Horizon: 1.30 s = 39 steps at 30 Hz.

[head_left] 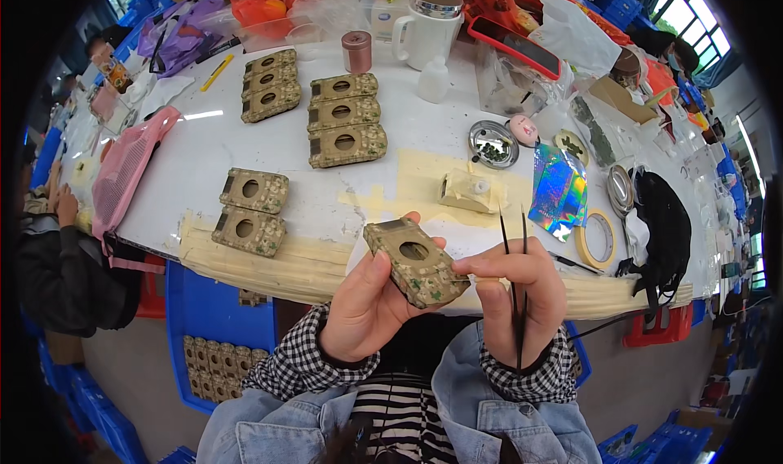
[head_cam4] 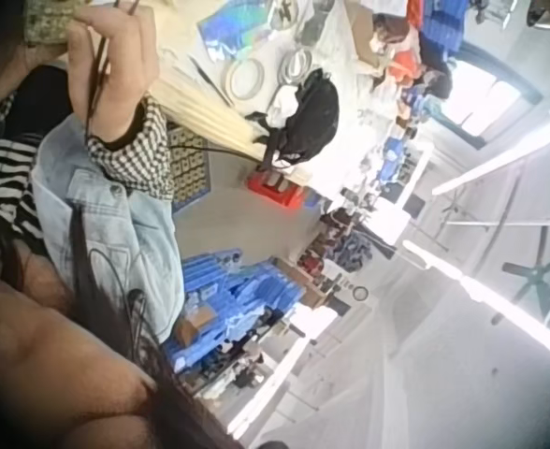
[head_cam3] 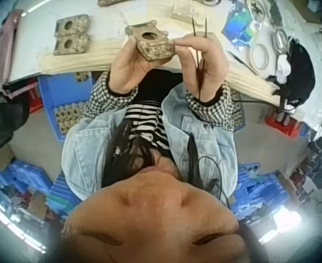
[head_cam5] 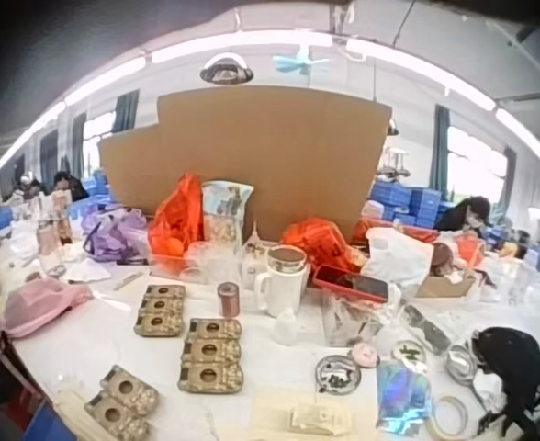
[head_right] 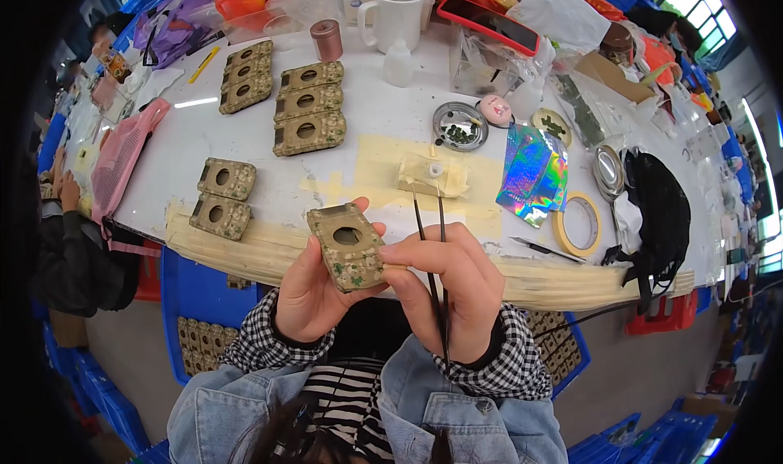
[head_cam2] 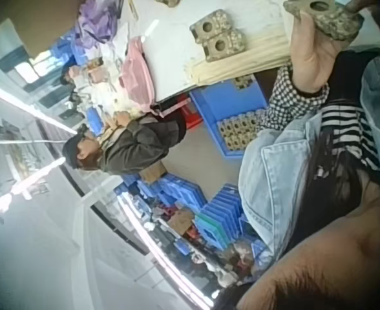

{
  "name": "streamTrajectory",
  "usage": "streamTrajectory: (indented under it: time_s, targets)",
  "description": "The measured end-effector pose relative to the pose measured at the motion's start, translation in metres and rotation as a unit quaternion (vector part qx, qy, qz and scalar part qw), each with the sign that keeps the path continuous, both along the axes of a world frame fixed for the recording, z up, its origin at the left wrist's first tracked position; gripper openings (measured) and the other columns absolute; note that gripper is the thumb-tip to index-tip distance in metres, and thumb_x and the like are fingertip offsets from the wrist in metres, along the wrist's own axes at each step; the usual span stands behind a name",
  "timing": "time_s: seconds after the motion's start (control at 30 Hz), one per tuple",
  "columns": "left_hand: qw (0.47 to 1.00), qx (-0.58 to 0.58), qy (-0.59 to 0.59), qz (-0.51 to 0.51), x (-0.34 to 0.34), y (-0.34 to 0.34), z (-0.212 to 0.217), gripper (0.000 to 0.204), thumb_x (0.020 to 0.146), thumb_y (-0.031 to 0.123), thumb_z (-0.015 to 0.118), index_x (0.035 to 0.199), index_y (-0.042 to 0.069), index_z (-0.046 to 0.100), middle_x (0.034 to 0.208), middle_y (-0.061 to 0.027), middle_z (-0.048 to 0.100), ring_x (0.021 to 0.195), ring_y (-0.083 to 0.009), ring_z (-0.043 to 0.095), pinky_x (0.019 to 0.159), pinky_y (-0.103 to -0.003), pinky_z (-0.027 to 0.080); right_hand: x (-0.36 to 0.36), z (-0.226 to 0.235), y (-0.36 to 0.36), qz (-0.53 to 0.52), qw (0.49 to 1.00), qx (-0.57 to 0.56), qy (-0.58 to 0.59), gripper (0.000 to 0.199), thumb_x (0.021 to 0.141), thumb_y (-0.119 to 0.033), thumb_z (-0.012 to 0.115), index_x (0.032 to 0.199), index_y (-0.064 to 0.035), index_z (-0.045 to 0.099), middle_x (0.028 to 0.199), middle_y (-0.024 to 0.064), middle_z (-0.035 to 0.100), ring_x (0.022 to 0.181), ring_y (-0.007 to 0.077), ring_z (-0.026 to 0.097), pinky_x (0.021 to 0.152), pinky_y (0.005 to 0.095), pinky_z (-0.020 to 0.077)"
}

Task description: Painting and detailing camouflage patterns and assembly parts on miniature toy tanks at a factory workbench.

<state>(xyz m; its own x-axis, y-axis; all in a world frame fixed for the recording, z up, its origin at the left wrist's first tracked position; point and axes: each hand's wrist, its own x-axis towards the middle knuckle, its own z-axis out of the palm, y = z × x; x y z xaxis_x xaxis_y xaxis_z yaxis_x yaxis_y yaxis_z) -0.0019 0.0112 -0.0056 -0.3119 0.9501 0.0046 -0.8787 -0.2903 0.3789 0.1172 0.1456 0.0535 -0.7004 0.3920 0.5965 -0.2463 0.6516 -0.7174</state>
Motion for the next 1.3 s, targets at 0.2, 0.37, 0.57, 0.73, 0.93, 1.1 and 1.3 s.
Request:
streamTrajectory:
  time_s: [0.2,0.37,0.57,0.73,0.93,1.1,1.3]
  targets:
    - [0.999,-0.025,0.022,0.011,0.003,0.0,0.002,0.059,0.1,0.037,0.037,0.147,0.012,0.013,0.14,-0.0143,0.039,0.126,-0.027,0.045,0.101,-0.046,0.043,-0.002,-0.004,-0.005,-0.002,0.999,-0.041,-0.017,0.014,0.083,-0.001,0.065,0.096,-0.0009,0.062,0.084,0.0114,0.064,0.075,0.021,0.059,0.068,0.029,0.0478]
    - [0.995,-0.07,0.065,0.016,0.004,0.001,0.006,0.065,0.098,0.044,0.037,0.148,0.012,0.01,0.139,-0.0124,0.041,0.124,-0.0266,0.048,0.1,-0.045,0.045,-0.003,-0.008,-0.007,-0.007,0.998,-0.06,-0.014,0.013,0.084,0.0,0.064,0.096,-0.0015,0.062,0.083,0.0108,0.064,0.075,0.0207,0.058,0.069,0.0289,0.0476]
    - [0.996,-0.062,0.057,0.019,0.003,0.001,0.003,0.063,0.099,0.043,0.035,0.148,0.012,0.011,0.139,-0.0124,0.041,0.123,-0.0265,0.048,0.099,-0.044,0.046,-0.006,-0.009,-0.006,-0.01,0.999,-0.05,-0.018,0.013,0.084,0.0,0.064,0.096,-0.0015,0.063,0.083,0.0105,0.064,0.074,0.0205,0.058,0.068,0.0288,0.0475]
    - [0.996,-0.064,0.057,0.02,0.003,0.001,0.003,0.062,0.099,0.043,0.034,0.148,0.012,0.011,0.139,-0.0125,0.04,0.124,-0.0267,0.047,0.1,-0.044,0.044,-0.007,-0.011,-0.005,-0.011,0.999,-0.049,-0.013,0.013,0.084,0.001,0.064,0.096,-0.0013,0.063,0.083,0.0105,0.064,0.073,0.0203,0.057,0.068,0.0286,0.0473]
    - [0.996,-0.062,0.064,0.02,0.002,0.0,0.001,0.062,0.099,0.043,0.033,0.148,0.012,0.012,0.14,-0.0129,0.039,0.126,-0.0265,0.046,0.101,-0.045,0.043,-0.008,-0.012,-0.006,-0.003,0.999,-0.053,-0.013,0.012,0.084,0.001,0.062,0.096,-0.0009,0.062,0.084,0.0105,0.065,0.073,0.0199,0.057,0.067,0.0287,0.0467]
    - [0.995,-0.071,0.064,0.024,0.002,0.0,0.002,0.063,0.099,0.044,0.034,0.148,0.011,0.011,0.14,-0.014,0.039,0.125,-0.0269,0.046,0.101,-0.046,0.044,-0.008,-0.014,-0.003,0.003,0.996,-0.093,0.007,0.011,0.088,0.0,0.057,0.099,-0.0002,0.058,0.087,0.0095,0.066,0.073,0.0168,0.052,0.07,0.0282,0.0434]
    - [0.996,-0.059,0.058,0.034,-0.003,-0.005,0.004,0.066,0.099,0.044,0.034,0.148,0.01,0.006,0.14,-0.0166,0.037,0.123,-0.0321,0.047,0.1,-0.047,0.045,-0.01,-0.015,0.023,-0.136,0.99,-0.022,0.022,0.006,0.086,0.002,0.058,0.092,0.001,0.059,0.082,0.0098,0.063,0.072,0.0179,0.053,0.068,0.0277,0.042]
